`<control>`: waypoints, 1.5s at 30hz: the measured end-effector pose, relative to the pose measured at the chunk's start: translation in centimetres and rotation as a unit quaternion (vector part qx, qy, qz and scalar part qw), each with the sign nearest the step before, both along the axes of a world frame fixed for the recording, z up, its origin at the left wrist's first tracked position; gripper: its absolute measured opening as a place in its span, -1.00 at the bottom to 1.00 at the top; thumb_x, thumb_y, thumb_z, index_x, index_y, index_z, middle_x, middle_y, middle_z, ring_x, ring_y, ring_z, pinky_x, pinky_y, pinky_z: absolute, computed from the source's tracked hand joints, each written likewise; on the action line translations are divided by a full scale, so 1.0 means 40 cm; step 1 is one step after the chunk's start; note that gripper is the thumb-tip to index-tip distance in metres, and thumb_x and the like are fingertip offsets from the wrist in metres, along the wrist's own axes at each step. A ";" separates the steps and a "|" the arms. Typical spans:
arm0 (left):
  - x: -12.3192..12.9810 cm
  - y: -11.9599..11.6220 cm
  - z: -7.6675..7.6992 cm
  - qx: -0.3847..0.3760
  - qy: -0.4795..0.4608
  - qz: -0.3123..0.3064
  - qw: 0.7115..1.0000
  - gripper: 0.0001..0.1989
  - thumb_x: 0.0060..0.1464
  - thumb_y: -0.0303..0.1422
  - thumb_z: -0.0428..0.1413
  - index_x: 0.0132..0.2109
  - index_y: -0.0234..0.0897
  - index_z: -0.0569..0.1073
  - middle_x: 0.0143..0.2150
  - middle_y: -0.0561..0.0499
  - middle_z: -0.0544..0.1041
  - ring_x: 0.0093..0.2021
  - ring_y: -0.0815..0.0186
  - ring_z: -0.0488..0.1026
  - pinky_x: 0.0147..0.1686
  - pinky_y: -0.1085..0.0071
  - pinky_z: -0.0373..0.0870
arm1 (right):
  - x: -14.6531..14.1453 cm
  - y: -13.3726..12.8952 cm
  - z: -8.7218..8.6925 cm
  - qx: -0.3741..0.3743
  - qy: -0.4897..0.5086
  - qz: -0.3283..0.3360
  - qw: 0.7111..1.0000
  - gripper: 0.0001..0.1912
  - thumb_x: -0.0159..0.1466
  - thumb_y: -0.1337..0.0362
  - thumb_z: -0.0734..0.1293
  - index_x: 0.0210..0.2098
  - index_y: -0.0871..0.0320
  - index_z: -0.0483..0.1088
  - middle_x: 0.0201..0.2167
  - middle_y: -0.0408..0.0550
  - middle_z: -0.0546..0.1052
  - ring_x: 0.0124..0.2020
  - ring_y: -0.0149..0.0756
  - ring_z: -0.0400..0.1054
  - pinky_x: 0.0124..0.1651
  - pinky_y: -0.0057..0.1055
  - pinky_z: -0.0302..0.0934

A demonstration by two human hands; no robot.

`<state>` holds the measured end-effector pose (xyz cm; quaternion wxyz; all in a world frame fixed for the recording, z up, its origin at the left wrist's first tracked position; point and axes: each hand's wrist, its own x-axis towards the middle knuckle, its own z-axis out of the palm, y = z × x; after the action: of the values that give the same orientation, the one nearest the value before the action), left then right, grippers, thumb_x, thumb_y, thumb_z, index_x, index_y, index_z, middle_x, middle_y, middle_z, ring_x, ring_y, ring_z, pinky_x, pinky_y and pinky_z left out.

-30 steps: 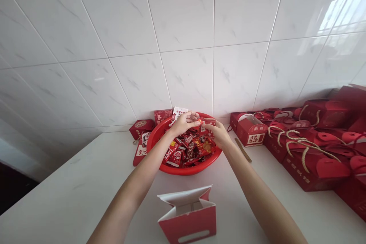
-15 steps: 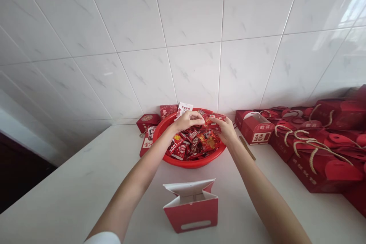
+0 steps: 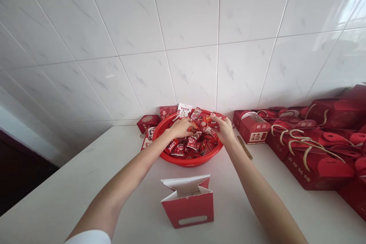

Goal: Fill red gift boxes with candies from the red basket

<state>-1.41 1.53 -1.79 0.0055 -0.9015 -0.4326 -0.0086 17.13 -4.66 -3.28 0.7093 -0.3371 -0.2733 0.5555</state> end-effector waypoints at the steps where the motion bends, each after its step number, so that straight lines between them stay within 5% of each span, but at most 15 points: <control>1: -0.006 0.003 0.000 0.005 -0.004 0.006 1.000 -0.69 0.08 -0.34 0.23 0.00 -0.12 0.64 -0.04 -0.13 0.53 0.06 -0.02 0.47 0.03 0.21 0.38 | 0.000 0.000 0.000 0.000 -0.001 0.000 1.000 -0.71 -0.14 0.30 0.57 -0.44 0.13 0.46 -0.49 -0.10 0.61 -0.46 -0.23 0.52 -0.46 -0.40 0.42; 5: -0.002 -0.016 -0.006 0.016 -0.060 -0.029 0.998 -0.71 0.07 -0.47 0.17 -0.08 -0.19 0.66 -0.04 -0.14 0.55 0.04 0.02 0.49 0.06 0.23 0.37 | 0.003 0.009 -0.008 0.005 0.000 0.007 1.000 -0.72 -0.15 0.30 0.58 -0.47 0.15 0.46 -0.49 -0.09 0.61 -0.46 -0.23 0.52 -0.44 -0.39 0.41; 10: 0.047 -0.063 -0.013 -0.048 -0.150 -0.146 0.977 -0.73 0.07 -0.51 0.12 -0.17 -0.18 0.66 -0.13 -0.06 0.63 -0.12 0.16 0.55 -0.05 0.34 0.41 | 0.004 0.020 -0.015 0.022 0.006 0.019 1.000 -0.68 -0.18 0.28 0.60 -0.47 0.17 0.48 -0.50 -0.08 0.60 -0.44 -0.20 0.54 -0.37 -0.35 0.46; 14: 0.095 -0.093 -0.028 -0.132 -0.067 -0.222 0.964 -0.77 0.02 -0.47 0.16 -0.19 -0.18 0.64 -0.22 -0.03 0.66 -0.26 0.19 0.56 -0.26 0.38 0.41 | 0.003 0.017 -0.009 0.012 0.012 0.025 1.000 -0.66 -0.21 0.27 0.62 -0.47 0.17 0.49 -0.49 -0.06 0.62 -0.40 -0.13 0.57 -0.34 -0.31 0.48; 18: 0.135 -0.104 -0.036 -0.063 0.045 -0.184 0.980 -0.59 -0.04 -0.35 0.23 0.02 -0.19 0.57 0.01 -0.18 0.61 -0.05 -0.05 0.53 -0.18 0.22 0.43 | 0.005 0.015 -0.009 0.012 0.004 0.032 0.999 -0.66 -0.20 0.24 0.62 -0.46 0.17 0.50 -0.46 -0.04 0.63 -0.38 -0.11 0.57 -0.39 -0.31 0.47; 22: 0.157 -0.103 -0.031 -0.050 0.087 -0.144 0.984 -0.55 -0.05 -0.32 0.23 0.05 -0.20 0.54 -0.10 -0.19 0.63 -0.11 -0.07 0.54 -0.19 0.20 0.41 | 0.008 0.017 -0.015 0.019 0.004 0.044 0.999 -0.66 -0.21 0.25 0.62 -0.49 0.17 0.48 -0.50 -0.04 0.61 -0.40 -0.11 0.56 -0.42 -0.34 0.43; 27: 0.130 -0.084 -0.008 -0.105 0.026 -0.094 0.990 -0.57 -0.16 -0.32 0.30 -0.05 -0.17 0.57 -0.34 -0.05 0.61 -0.32 0.04 0.52 -0.29 0.29 0.33 | 0.011 0.015 -0.013 0.033 0.014 0.049 0.998 -0.65 -0.22 0.24 0.63 -0.49 0.17 0.49 -0.50 -0.04 0.62 -0.37 -0.10 0.57 -0.40 -0.33 0.45; 34: 0.051 -0.062 0.025 -0.189 -0.027 -0.063 0.980 -0.93 -0.10 -0.36 0.17 -0.47 -0.24 0.46 -0.55 0.08 0.40 -0.48 0.26 0.35 -0.44 0.39 0.16 | 0.006 0.010 -0.001 0.013 0.036 0.043 0.998 -0.64 -0.30 0.28 0.65 -0.54 0.18 0.50 -0.52 -0.05 0.62 -0.40 -0.11 0.56 -0.46 -0.39 0.42; 45: -0.035 -0.032 0.026 -0.085 -0.153 0.089 0.980 -0.86 -0.04 -0.35 0.12 -0.39 -0.25 0.58 -0.45 0.06 0.56 -0.37 0.24 0.46 -0.36 0.42 0.26 | 0.008 0.019 -0.013 0.018 0.013 0.036 0.999 -0.67 -0.23 0.26 0.63 -0.52 0.18 0.50 -0.56 -0.10 0.59 -0.53 -0.24 0.51 -0.56 -0.46 0.33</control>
<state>-2.81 0.26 -0.76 -0.1369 -0.8446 -0.5059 -0.1096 17.45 -3.91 -3.80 0.6982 -0.3071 -0.2861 0.5800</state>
